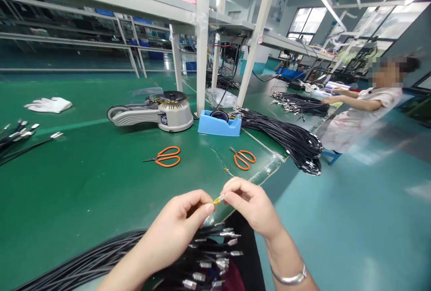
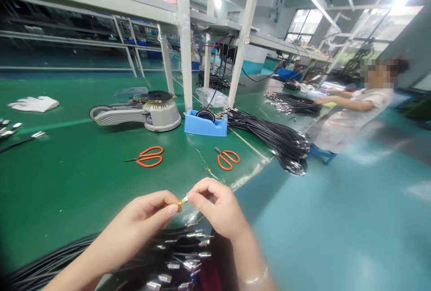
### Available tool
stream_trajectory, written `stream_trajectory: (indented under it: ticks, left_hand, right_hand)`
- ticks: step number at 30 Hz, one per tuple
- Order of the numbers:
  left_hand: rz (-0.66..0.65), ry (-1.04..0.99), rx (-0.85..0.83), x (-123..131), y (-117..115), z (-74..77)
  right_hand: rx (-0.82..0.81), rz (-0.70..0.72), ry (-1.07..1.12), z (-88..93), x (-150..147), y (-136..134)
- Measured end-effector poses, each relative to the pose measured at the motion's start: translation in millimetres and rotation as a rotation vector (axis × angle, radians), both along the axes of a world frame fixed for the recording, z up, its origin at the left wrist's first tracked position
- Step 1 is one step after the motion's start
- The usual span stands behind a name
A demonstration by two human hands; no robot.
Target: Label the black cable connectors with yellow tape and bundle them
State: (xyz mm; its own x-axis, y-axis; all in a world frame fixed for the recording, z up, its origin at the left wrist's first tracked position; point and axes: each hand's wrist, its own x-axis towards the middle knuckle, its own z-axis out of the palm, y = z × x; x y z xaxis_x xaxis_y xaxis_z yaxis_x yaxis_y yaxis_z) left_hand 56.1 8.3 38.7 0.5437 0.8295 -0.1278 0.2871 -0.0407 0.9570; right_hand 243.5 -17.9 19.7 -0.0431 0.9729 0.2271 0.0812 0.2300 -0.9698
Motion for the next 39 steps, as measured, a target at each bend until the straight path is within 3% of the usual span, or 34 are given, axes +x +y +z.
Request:
stream_trajectory:
  ticks: [6, 12, 15, 18, 23, 27, 34, 39]
  left_hand:
    - [-0.057, 0.149, 0.108, 15.0, -4.4, -0.5]
    - [-0.091, 0.149, 0.174, 30.7, -0.9, -8.0]
    - [-0.119, 0.094, 0.012, 34.0, 1.2, -15.5]
    - [-0.164, 0.081, -0.152, 27.0, 4.7, -16.4]
    - [-0.034, 0.274, 0.073, -5.3, 5.9, -12.2]
    - [-0.092, 0.419, 0.195, -12.5, -0.4, -19.1]
    - [-0.061, 0.358, 0.061, 10.9, 0.4, -22.6]
    - [-0.118, 0.251, -0.052, 22.6, 6.2, -24.1]
  right_hand:
    - [-0.099, -0.065, -0.053, -0.6, 5.2, -5.5]
    - [-0.129, 0.012, -0.084, -5.5, 15.5, -8.3]
    - [-0.223, 0.106, -0.064, -7.2, 23.8, -8.1]
    - [-0.287, 0.106, -0.076, -10.5, 26.4, -7.1]
    - [-0.319, 0.004, -0.111, -20.7, 24.2, -4.1]
    - [-0.310, -0.033, -0.093, -27.1, 22.6, -3.6]
    - [-0.328, -0.148, -0.059, -27.1, 22.0, -11.1]
    - [-0.310, -0.157, -0.023, -24.9, 20.1, -15.4]
